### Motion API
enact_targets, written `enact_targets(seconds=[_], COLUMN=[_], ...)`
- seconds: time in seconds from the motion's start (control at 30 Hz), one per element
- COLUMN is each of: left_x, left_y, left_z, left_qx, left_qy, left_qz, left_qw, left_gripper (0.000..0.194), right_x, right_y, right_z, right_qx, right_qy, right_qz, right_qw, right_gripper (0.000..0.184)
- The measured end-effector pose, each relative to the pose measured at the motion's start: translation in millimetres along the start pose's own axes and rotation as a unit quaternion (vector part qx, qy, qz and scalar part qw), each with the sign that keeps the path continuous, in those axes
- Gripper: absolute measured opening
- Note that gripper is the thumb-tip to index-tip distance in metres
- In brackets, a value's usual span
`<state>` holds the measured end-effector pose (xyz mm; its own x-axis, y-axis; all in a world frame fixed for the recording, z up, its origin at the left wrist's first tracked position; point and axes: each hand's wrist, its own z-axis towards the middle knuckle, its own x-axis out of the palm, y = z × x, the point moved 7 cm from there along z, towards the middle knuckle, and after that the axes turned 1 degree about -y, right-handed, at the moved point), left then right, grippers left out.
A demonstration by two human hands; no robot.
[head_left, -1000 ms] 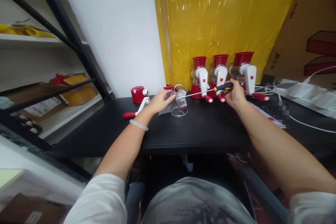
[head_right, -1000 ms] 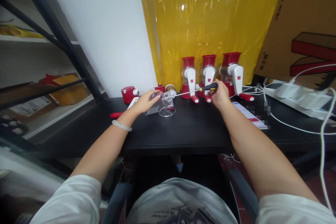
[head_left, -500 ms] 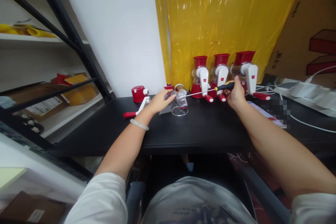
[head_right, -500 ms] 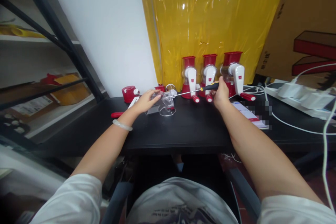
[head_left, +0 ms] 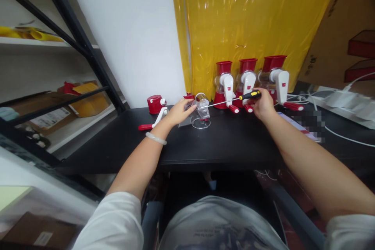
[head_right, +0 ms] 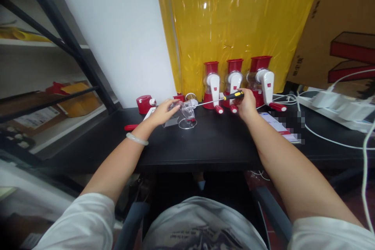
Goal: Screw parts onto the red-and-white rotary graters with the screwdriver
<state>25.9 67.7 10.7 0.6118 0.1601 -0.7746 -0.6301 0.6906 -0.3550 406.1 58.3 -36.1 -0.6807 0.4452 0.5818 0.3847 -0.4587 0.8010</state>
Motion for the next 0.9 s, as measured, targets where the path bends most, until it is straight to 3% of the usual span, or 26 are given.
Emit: enact_targets(seconds=[0.2,0.43,0.57,0.7,0.9], left_x=[0.3,-0.4,-0.2,0.0,-0.7], left_y=[1.0,0.4,0.9,0.4,-0.6], left_z=[-0.1,-0.2,-0.1,-0.1,-0.7], left_qx=[0.001,0.002,-0.002,0.002,0.002], left_qy=[-0.003,0.0,-0.003,0.0,-0.001], left_qz=[-0.001,-0.004,-0.003,0.005,0.002], left_qw=[1.0,1.0,1.0,1.0,1.0], left_gripper=[0.049,0.049,0.048,0.048,0.05], right_x=[-1.9,4.7,6.1,1.6,0.1], right_y=[7.5,4.3,7.9,7.5,7.7], right_z=[3.1,-1.7,-4.6,-4.1,-0.2], right_qx=[-0.064,0.013,0.003,0.006,-0.021], right_qy=[0.003,0.011,0.031,0.012,-0.006], right_qz=[-0.024,0.034,0.02,-0.001,-0.022], right_qw=[0.998,0.999,0.999,1.0,1.0], right_gripper=[0.029,0.014,0.025,0.038,0.024])
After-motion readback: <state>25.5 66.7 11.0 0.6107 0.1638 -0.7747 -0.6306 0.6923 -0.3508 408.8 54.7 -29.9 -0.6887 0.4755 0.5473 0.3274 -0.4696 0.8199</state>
